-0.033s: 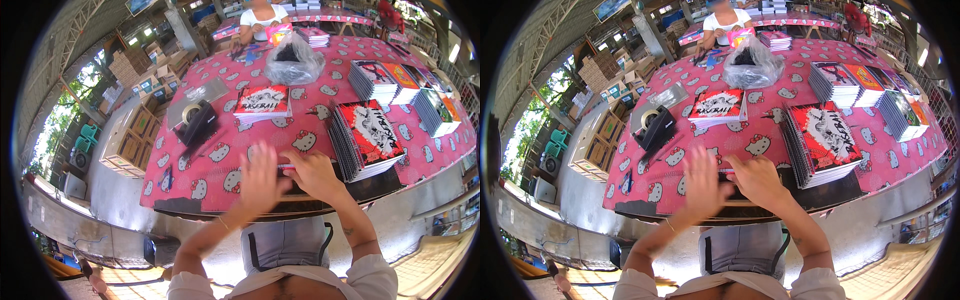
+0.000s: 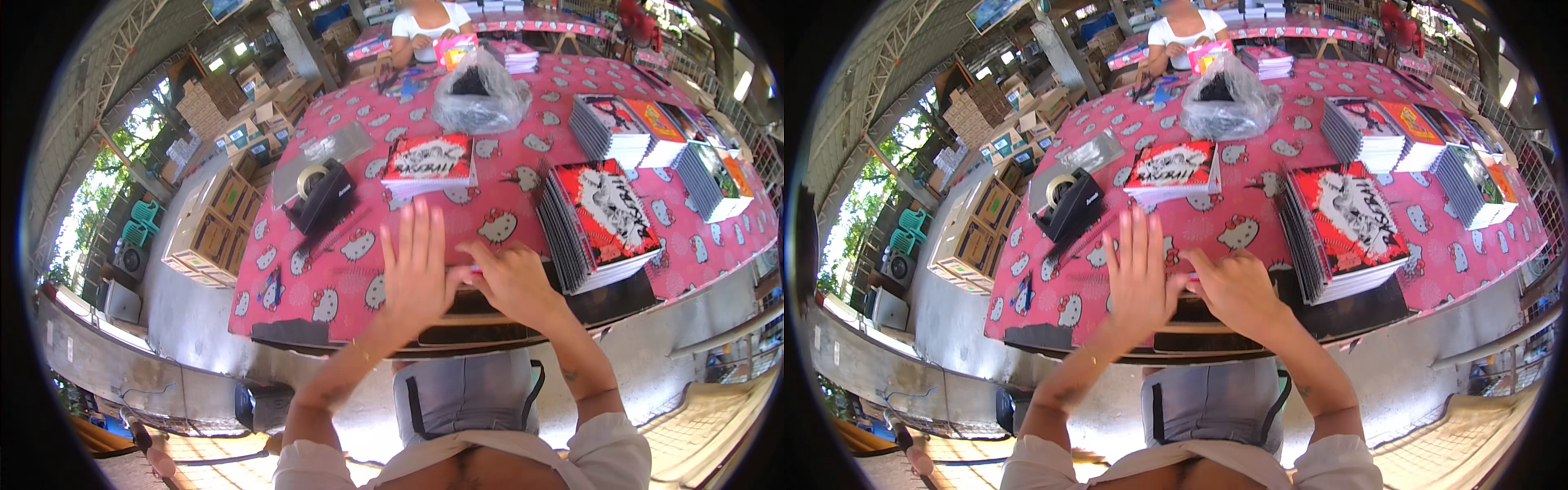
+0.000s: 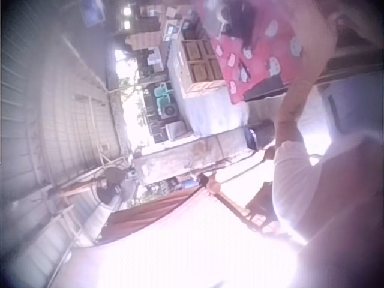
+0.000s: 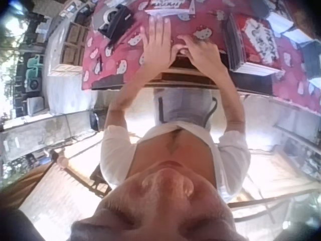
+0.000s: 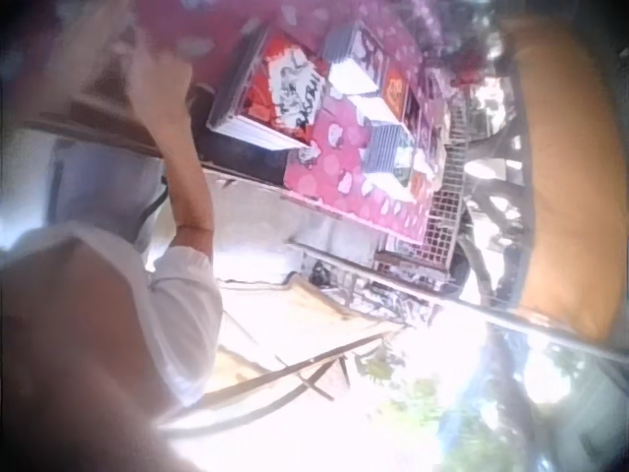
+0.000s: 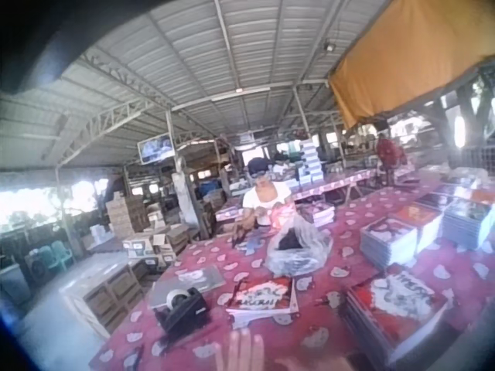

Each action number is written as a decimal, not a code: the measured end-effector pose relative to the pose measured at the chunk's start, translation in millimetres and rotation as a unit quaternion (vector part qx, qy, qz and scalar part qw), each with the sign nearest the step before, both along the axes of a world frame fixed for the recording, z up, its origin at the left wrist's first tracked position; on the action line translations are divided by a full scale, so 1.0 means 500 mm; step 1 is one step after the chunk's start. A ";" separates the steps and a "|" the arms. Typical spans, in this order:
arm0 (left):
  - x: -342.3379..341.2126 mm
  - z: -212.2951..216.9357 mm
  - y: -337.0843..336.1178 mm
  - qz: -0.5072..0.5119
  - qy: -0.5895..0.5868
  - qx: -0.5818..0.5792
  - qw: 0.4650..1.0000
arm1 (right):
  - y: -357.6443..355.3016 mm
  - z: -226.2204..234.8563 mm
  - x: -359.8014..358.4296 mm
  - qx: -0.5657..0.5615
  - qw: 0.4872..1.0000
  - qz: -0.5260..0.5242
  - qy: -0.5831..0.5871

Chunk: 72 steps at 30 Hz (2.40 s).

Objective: The person tapes spines onto spiral-bound books by hand, then stacks the finished books onto a pile on a table.

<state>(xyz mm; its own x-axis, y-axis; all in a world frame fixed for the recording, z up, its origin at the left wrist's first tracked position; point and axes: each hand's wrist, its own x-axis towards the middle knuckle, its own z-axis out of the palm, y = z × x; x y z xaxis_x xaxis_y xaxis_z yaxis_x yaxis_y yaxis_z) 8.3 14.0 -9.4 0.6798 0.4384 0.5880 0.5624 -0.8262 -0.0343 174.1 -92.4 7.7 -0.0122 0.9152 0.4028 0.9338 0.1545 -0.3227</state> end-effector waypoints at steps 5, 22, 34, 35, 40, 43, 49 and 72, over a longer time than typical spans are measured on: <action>-0.105 -0.203 -0.153 -0.142 -0.006 -0.042 0.989 | -0.058 -0.005 0.063 0.113 0.971 0.071 0.200; 0.018 0.000 -0.010 0.008 0.032 0.022 0.999 | -0.008 -0.148 0.015 0.106 0.864 0.085 0.485; -0.034 -0.107 -0.120 -0.174 0.071 -0.030 0.982 | -0.003 -0.157 0.034 0.011 0.886 0.122 0.448; -0.033 -0.113 -0.128 -0.178 0.048 -0.036 0.982 | 0.007 -0.154 0.027 0.081 0.890 0.146 0.424; 0.016 -0.040 -0.039 -0.065 0.072 0.016 0.995 | -0.004 -0.138 0.030 0.013 0.894 0.135 0.427; -0.037 -0.123 -0.105 -0.168 0.053 -0.024 0.984 | 0.011 -0.144 0.020 0.084 0.892 0.149 0.418; -0.016 -0.023 -0.098 -0.131 0.054 -0.031 0.989 | 0.015 -0.155 0.014 0.135 0.896 0.134 0.402; -0.030 0.159 -0.005 -0.190 -0.047 -0.221 0.955 | -0.042 0.014 -0.020 0.273 0.948 -0.044 0.156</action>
<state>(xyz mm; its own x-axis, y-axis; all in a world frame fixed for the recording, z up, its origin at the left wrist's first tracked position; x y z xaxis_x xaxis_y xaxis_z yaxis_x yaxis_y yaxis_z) -6.9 11.6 70.0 0.7927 0.3903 0.4684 0.2025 -0.8932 0.4016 164.0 -113.6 14.7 0.2519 0.5605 0.7889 0.8229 0.3050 -0.4794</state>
